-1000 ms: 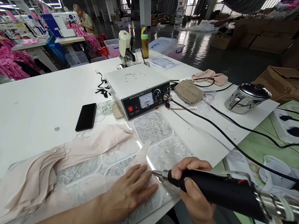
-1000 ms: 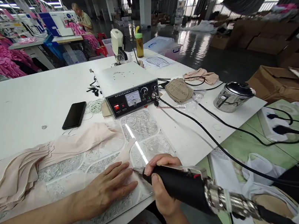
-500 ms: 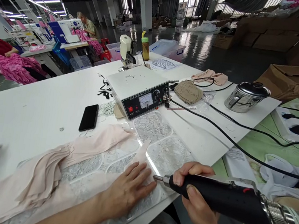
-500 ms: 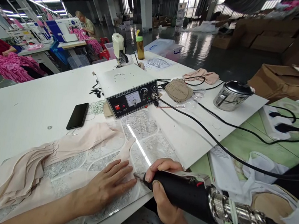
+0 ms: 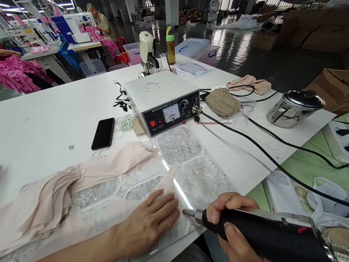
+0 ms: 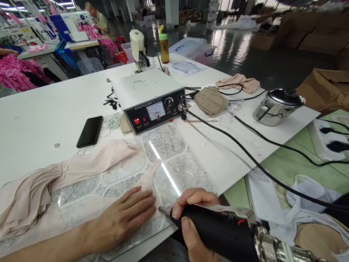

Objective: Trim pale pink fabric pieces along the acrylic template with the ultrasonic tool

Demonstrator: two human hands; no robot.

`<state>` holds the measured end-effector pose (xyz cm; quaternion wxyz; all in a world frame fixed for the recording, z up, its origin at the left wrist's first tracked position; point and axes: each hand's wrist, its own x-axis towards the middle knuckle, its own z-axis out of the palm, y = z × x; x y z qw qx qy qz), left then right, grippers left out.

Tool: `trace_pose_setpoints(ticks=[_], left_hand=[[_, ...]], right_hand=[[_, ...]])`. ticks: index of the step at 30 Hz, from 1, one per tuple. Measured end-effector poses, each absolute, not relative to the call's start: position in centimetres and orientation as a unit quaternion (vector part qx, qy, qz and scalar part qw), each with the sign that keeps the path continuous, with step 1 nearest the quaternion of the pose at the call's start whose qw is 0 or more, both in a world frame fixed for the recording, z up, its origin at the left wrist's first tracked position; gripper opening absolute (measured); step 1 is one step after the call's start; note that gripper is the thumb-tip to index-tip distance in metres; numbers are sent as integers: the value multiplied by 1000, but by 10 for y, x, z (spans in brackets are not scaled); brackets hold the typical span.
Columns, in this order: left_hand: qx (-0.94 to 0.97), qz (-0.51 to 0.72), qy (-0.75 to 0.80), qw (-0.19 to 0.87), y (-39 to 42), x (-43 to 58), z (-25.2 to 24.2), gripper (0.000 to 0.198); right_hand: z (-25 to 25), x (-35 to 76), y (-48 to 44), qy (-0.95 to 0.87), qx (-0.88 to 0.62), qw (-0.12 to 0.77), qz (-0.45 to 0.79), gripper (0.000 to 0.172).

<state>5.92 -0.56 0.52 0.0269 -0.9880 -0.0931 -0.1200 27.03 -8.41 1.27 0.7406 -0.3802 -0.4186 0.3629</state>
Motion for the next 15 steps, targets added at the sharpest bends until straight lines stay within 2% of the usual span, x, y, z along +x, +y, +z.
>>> trace_pose_setpoints(ticks=[15], left_hand=[[-990, -97, -101, 19, -1, 58, 4, 35]], right_hand=[[14, 270, -83, -406, -386, 742, 368, 12]])
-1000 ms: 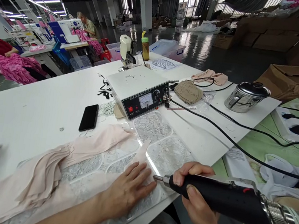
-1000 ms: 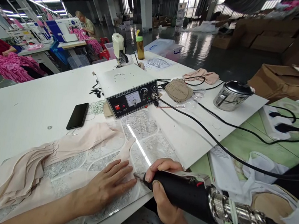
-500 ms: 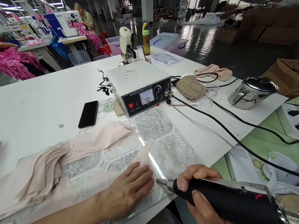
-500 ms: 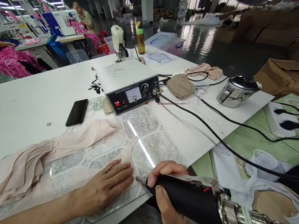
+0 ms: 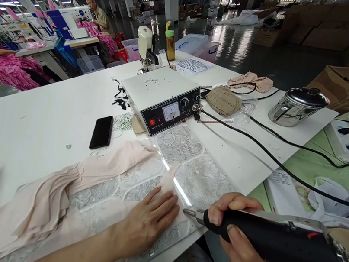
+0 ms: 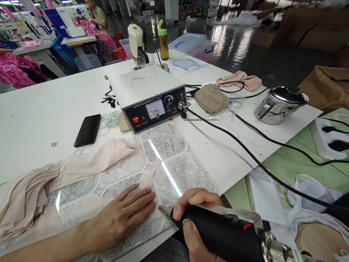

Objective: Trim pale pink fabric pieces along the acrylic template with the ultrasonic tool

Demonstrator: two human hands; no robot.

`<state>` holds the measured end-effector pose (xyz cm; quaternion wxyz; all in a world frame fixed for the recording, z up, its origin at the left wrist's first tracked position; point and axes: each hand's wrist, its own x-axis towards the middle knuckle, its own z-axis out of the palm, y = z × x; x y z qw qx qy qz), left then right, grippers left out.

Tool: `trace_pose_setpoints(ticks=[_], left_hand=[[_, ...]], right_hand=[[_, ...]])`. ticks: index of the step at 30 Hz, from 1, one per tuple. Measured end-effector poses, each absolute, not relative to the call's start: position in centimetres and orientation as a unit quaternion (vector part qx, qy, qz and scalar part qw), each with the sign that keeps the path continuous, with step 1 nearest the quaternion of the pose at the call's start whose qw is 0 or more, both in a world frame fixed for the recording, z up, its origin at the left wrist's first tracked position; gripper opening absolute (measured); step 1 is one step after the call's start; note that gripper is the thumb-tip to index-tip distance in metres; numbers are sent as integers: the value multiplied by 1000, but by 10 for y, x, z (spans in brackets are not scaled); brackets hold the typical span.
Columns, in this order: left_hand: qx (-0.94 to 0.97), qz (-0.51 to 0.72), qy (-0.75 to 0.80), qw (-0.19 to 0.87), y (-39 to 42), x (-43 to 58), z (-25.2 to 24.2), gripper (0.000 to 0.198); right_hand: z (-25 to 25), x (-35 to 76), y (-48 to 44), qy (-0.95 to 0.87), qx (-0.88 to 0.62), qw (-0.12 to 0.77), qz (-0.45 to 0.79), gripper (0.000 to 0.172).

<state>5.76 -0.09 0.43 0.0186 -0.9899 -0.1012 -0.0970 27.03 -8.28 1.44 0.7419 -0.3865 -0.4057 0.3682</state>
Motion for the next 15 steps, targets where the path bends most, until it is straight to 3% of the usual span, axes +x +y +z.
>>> trace_pose_setpoints(ticks=[15], left_hand=[[-987, -111, -114, 22, -2, 59, 4, 34]], right_hand=[[9, 262, -61, -412, -355, 764, 348, 14]])
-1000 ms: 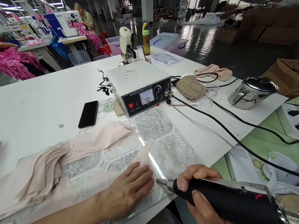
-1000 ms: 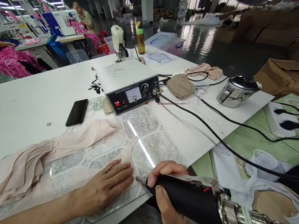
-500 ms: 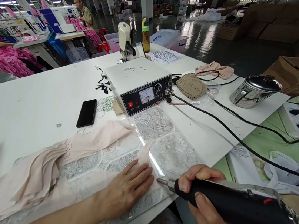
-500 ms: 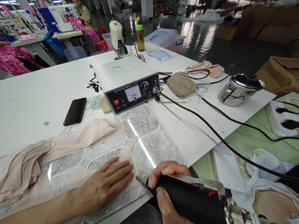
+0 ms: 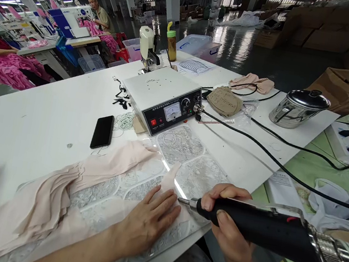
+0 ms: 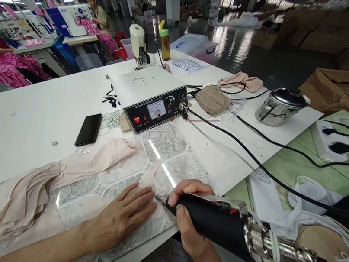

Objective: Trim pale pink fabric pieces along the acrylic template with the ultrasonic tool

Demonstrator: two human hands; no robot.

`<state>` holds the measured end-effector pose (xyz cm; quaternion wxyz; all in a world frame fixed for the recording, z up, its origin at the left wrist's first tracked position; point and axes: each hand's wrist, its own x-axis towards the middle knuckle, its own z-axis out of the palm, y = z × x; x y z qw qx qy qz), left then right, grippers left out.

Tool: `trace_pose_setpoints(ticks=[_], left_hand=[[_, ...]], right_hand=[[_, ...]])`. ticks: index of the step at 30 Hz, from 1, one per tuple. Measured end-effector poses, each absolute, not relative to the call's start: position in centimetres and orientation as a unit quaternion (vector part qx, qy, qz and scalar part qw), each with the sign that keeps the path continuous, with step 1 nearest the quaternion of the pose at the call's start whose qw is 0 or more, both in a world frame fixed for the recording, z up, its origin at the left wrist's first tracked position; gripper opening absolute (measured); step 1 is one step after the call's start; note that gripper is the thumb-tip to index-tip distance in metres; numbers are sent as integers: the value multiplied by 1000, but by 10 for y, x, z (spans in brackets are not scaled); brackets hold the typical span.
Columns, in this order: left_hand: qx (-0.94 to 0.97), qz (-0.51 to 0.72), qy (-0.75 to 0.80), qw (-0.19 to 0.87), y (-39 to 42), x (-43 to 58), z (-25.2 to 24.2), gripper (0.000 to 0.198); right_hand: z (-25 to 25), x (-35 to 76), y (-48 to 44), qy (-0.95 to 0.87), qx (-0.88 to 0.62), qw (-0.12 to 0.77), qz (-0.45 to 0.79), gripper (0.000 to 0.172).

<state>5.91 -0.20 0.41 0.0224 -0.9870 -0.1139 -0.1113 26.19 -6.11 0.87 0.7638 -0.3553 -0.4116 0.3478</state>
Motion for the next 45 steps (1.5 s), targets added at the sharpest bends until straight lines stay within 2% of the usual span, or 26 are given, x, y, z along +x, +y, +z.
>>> trace_pose_setpoints(ticks=[15, 45], left_hand=[[-988, -101, -116, 20, -3, 57, 1, 35], [-987, -114, -110, 18, -1, 58, 5, 33]], right_hand=[[15, 261, -64, -392, -383, 767, 333, 16], [10, 261, -59, -429, -366, 752, 341, 9]])
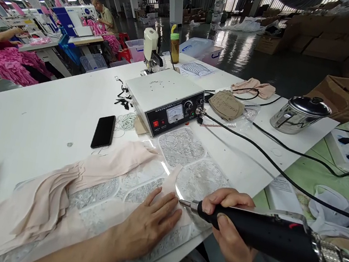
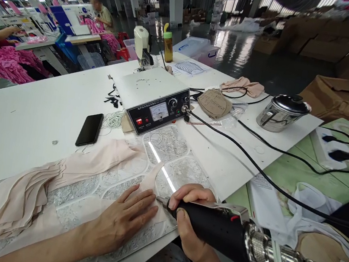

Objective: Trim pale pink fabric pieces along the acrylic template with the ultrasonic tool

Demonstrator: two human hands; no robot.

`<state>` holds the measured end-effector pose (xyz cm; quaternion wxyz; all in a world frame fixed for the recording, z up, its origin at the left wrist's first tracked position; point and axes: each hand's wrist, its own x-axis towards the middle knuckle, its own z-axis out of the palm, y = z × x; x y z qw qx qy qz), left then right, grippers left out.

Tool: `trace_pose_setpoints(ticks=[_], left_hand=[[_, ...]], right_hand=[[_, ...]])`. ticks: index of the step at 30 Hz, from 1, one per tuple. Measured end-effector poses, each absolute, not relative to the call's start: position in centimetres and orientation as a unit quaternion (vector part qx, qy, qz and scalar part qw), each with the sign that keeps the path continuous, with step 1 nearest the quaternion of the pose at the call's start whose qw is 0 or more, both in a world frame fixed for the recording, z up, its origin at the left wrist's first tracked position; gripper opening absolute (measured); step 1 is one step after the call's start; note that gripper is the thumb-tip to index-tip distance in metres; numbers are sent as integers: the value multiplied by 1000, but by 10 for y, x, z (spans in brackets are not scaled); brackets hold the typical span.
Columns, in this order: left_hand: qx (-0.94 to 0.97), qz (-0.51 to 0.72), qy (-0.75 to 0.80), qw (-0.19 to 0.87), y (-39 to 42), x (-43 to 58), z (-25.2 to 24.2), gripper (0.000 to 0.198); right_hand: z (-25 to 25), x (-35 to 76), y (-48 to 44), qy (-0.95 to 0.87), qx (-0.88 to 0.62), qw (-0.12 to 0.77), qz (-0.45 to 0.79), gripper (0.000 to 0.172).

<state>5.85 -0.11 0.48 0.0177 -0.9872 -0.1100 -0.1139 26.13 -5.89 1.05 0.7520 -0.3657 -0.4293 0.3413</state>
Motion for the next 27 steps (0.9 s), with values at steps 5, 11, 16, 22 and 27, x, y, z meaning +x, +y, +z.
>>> trace_pose_setpoints(ticks=[5, 11, 16, 22, 27], left_hand=[[-986, -116, -115, 20, -1, 57, 2, 34], [-987, -115, -106, 28, -1, 58, 5, 33], [-987, -122, -107, 20, -4, 57, 7, 31], [-987, -121, -109, 15, 1, 58, 10, 29], [-983, -140, -115, 19, 3, 60, 9, 27]], right_hand=[[11, 261, -57, -434, -357, 754, 339, 10], [16, 262, -64, -421, -342, 759, 360, 11], [6, 265, -73, -423, -342, 743, 389, 12], [1, 266, -73, -415, -331, 746, 401, 12], [7, 266, -72, -422, -345, 740, 394, 11]])
